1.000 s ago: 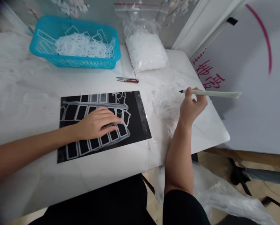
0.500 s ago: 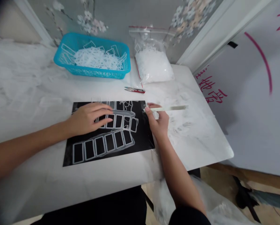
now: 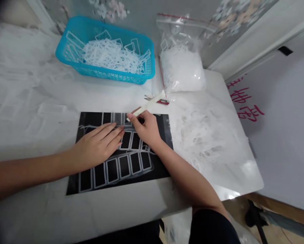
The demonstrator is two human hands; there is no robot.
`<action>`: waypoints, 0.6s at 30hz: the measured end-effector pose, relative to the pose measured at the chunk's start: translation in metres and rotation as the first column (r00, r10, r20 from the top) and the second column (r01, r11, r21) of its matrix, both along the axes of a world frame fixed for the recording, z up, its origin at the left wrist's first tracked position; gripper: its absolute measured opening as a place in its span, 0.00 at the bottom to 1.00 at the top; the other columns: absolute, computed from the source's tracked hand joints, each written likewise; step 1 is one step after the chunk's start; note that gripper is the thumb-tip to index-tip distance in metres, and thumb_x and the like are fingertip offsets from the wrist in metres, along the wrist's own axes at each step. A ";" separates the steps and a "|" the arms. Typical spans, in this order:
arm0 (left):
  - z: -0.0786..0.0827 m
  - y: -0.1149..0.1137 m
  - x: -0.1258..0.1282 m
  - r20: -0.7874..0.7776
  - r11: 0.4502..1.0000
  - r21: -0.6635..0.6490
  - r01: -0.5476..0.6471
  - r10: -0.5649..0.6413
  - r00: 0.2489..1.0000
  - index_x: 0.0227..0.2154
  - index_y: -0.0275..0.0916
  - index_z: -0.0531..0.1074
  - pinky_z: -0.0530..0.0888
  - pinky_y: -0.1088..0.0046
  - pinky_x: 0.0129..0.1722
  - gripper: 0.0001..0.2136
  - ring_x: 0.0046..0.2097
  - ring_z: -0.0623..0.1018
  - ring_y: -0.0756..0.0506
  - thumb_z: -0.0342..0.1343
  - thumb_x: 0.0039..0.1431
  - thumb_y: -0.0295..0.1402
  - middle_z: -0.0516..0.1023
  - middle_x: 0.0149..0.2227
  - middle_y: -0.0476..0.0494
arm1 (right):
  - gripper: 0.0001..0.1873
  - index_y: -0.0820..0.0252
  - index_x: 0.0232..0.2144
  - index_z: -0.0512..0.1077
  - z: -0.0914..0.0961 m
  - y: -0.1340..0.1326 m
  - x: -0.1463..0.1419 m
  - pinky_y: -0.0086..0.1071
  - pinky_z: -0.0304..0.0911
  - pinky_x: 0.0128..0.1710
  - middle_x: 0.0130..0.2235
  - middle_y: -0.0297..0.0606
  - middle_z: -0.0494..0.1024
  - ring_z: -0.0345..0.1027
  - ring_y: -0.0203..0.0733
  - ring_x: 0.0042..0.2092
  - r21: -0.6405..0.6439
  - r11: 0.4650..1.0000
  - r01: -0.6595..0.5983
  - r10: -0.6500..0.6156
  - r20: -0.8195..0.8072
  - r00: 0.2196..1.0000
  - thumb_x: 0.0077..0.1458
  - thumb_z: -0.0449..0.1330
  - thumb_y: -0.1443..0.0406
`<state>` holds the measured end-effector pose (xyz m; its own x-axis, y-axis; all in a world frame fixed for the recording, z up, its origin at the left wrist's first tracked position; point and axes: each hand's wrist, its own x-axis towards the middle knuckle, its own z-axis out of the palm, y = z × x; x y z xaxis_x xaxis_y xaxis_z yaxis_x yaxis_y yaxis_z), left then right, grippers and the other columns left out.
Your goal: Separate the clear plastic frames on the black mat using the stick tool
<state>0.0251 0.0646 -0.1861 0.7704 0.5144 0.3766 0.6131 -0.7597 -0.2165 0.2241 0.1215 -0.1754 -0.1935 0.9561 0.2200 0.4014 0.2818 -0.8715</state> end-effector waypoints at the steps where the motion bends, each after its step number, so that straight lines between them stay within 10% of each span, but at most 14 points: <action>1: 0.000 0.002 -0.001 0.003 1.000 -0.002 0.012 -0.012 1.000 0.50 0.24 0.75 0.76 0.58 0.55 0.15 0.52 0.78 0.35 0.54 0.65 0.29 0.78 0.52 0.31 | 0.11 0.57 0.28 0.72 -0.002 0.000 0.000 0.32 0.66 0.37 0.29 0.33 0.77 0.71 0.36 0.33 -0.012 1.000 -0.002 0.002 0.013 1.000 0.61 0.60 0.59; 18: 0.002 0.005 -0.003 0.040 0.996 -0.058 0.066 -0.064 0.997 0.47 0.24 0.76 0.78 0.57 0.52 0.13 0.51 0.79 0.35 0.57 0.63 0.29 0.79 0.50 0.30 | 0.07 0.57 0.31 0.73 -0.005 -0.002 0.003 0.33 0.67 0.36 0.32 0.33 0.79 0.72 0.36 0.33 -0.019 0.999 -0.046 0.048 0.145 0.988 0.61 0.61 0.62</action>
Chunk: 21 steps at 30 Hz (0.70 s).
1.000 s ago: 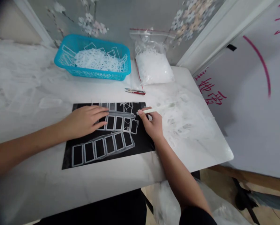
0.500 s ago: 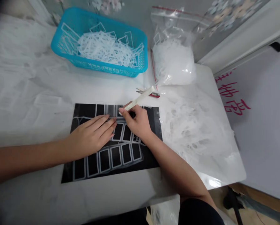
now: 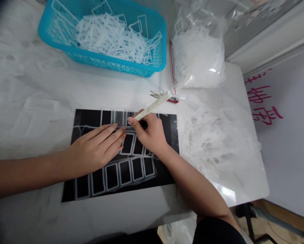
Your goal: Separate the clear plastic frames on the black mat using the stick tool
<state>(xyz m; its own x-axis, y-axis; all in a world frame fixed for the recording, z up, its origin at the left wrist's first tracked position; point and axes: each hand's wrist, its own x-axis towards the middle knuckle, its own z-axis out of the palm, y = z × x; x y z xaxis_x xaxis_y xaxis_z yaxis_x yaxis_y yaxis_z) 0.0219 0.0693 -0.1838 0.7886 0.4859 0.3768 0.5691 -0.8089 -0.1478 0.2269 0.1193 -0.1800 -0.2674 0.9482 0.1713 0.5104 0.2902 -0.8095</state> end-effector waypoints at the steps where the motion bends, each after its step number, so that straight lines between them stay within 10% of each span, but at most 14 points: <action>1: 0.000 0.000 0.000 -0.002 1.000 -0.002 -0.001 0.001 1.000 0.47 0.24 0.76 0.78 0.57 0.52 0.14 0.51 0.79 0.35 0.56 0.63 0.29 0.79 0.50 0.30 | 0.07 0.57 0.31 0.73 0.000 -0.001 0.000 0.33 0.67 0.37 0.32 0.34 0.79 0.73 0.37 0.34 0.030 1.000 -0.006 0.005 0.016 1.000 0.62 0.60 0.62; 10: -0.002 0.000 -0.002 -0.007 1.000 -0.003 0.013 -0.013 1.000 0.48 0.25 0.75 0.77 0.56 0.53 0.14 0.51 0.79 0.34 0.55 0.64 0.29 0.79 0.50 0.28 | 0.05 0.55 0.39 0.72 0.002 -0.019 0.000 0.46 0.57 0.60 0.39 0.32 0.84 0.70 0.47 0.56 0.465 0.843 -0.271 0.018 0.478 0.878 0.61 0.60 0.69; 21: -0.004 0.001 -0.002 -0.045 1.000 -0.023 0.010 -0.011 0.999 0.49 0.26 0.74 0.75 0.57 0.54 0.14 0.52 0.77 0.35 0.55 0.64 0.29 0.76 0.54 0.28 | 0.05 0.49 0.39 0.75 -0.003 0.005 0.017 0.51 0.54 0.57 0.37 0.35 0.81 0.69 0.49 0.47 0.440 0.898 0.012 -0.177 0.336 0.925 0.63 0.59 0.64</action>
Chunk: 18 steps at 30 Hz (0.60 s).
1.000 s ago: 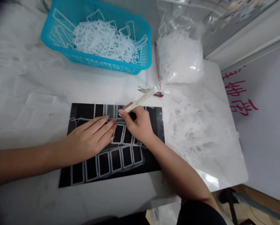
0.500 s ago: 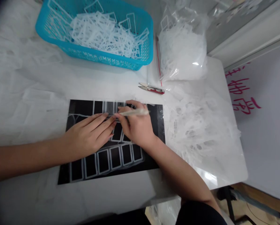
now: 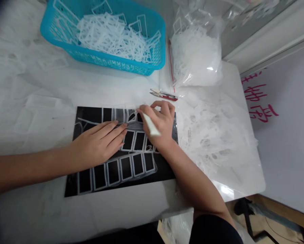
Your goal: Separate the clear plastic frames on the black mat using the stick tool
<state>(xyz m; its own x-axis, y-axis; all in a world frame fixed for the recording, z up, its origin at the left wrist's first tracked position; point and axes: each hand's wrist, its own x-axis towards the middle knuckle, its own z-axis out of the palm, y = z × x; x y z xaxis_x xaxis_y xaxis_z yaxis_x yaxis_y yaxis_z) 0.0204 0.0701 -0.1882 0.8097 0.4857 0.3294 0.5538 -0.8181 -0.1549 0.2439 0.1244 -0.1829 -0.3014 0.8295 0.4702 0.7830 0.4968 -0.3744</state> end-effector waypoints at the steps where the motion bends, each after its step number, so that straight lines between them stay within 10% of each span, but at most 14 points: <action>1: 0.000 0.000 0.000 -0.008 1.000 -0.003 0.006 -0.006 1.000 0.49 0.25 0.74 0.75 0.57 0.53 0.14 0.52 0.77 0.35 0.55 0.64 0.28 0.76 0.54 0.28 | 0.06 0.49 0.38 0.75 0.000 0.004 0.004 0.52 0.54 0.57 0.37 0.36 0.80 0.69 0.50 0.47 -0.005 0.999 0.047 -0.047 -0.026 0.999 0.63 0.58 0.63; 5: 0.000 0.001 -0.001 -0.006 1.000 -0.013 0.011 -0.012 1.000 0.49 0.26 0.74 0.76 0.56 0.52 0.14 0.53 0.77 0.35 0.54 0.65 0.28 0.75 0.55 0.28 | 0.08 0.52 0.35 0.76 0.000 0.013 0.009 0.52 0.61 0.55 0.38 0.37 0.80 0.70 0.50 0.48 -0.061 0.990 0.129 -0.137 -0.150 0.979 0.63 0.57 0.60; 18: -0.002 -0.001 0.000 -0.010 0.999 -0.031 -0.008 0.008 1.000 0.49 0.25 0.74 0.75 0.55 0.55 0.14 0.54 0.76 0.33 0.54 0.65 0.29 0.74 0.55 0.26 | 0.07 0.53 0.35 0.79 -0.001 0.000 -0.010 0.43 0.67 0.52 0.36 0.38 0.82 0.74 0.45 0.48 -0.345 0.925 -0.160 0.015 -0.387 0.922 0.60 0.62 0.59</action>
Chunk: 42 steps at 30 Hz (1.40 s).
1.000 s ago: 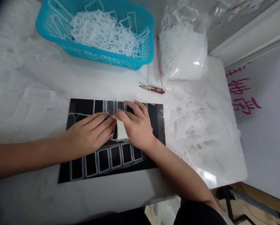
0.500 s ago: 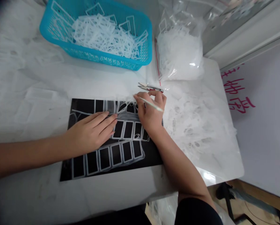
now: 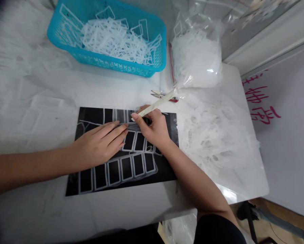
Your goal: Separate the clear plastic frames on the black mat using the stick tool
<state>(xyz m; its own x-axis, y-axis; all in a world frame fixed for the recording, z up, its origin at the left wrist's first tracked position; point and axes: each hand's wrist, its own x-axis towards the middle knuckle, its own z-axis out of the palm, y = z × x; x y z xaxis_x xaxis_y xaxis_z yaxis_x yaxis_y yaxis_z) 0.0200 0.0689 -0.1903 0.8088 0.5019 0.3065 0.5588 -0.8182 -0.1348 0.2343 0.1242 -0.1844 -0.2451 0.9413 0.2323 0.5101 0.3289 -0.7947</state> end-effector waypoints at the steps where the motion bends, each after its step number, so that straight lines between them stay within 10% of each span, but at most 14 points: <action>1: 0.000 0.000 0.000 -0.003 1.000 -0.001 0.002 -0.002 1.000 0.49 0.25 0.74 0.75 0.55 0.55 0.14 0.54 0.76 0.33 0.54 0.65 0.29 0.74 0.55 0.26 | 0.06 0.53 0.35 0.79 -0.001 0.000 0.000 0.44 0.66 0.54 0.37 0.38 0.82 0.74 0.45 0.49 -0.005 1.000 0.002 -0.002 0.010 1.000 0.59 0.63 0.59; 22: 0.002 0.000 0.000 -0.007 1.000 -0.019 -0.008 0.008 1.000 0.50 0.26 0.73 0.75 0.56 0.54 0.15 0.54 0.76 0.34 0.53 0.65 0.30 0.75 0.55 0.27 | 0.05 0.53 0.36 0.78 -0.001 -0.002 -0.001 0.48 0.66 0.55 0.38 0.38 0.83 0.72 0.49 0.53 0.077 0.993 -0.091 0.085 0.079 0.993 0.60 0.62 0.62; 34: 0.002 0.004 0.002 0.052 1.000 -0.017 -0.019 0.019 0.998 0.48 0.27 0.74 0.76 0.58 0.52 0.14 0.52 0.77 0.36 0.52 0.66 0.31 0.75 0.55 0.28 | 0.09 0.45 0.41 0.73 0.001 -0.006 0.004 0.51 0.48 0.66 0.38 0.29 0.83 0.71 0.47 0.52 0.284 0.912 -0.297 0.149 0.445 0.883 0.62 0.57 0.67; 42: 0.000 0.005 0.001 0.025 1.000 -0.023 0.002 -0.001 1.000 0.49 0.26 0.74 0.75 0.58 0.50 0.14 0.52 0.77 0.35 0.52 0.66 0.30 0.74 0.56 0.26 | 0.06 0.49 0.39 0.73 0.003 0.010 0.015 0.58 0.46 0.62 0.40 0.37 0.80 0.68 0.52 0.49 0.421 0.902 0.097 -0.273 0.379 0.884 0.64 0.56 0.63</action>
<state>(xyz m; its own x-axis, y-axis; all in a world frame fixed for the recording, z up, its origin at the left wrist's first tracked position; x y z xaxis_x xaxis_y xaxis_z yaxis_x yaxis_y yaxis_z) 0.0212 0.0739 -0.1900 0.8020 0.5079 0.3144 0.5604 -0.8219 -0.1019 0.2488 0.1339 -0.1817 -0.2311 0.8376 0.4950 0.8463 0.4240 -0.3224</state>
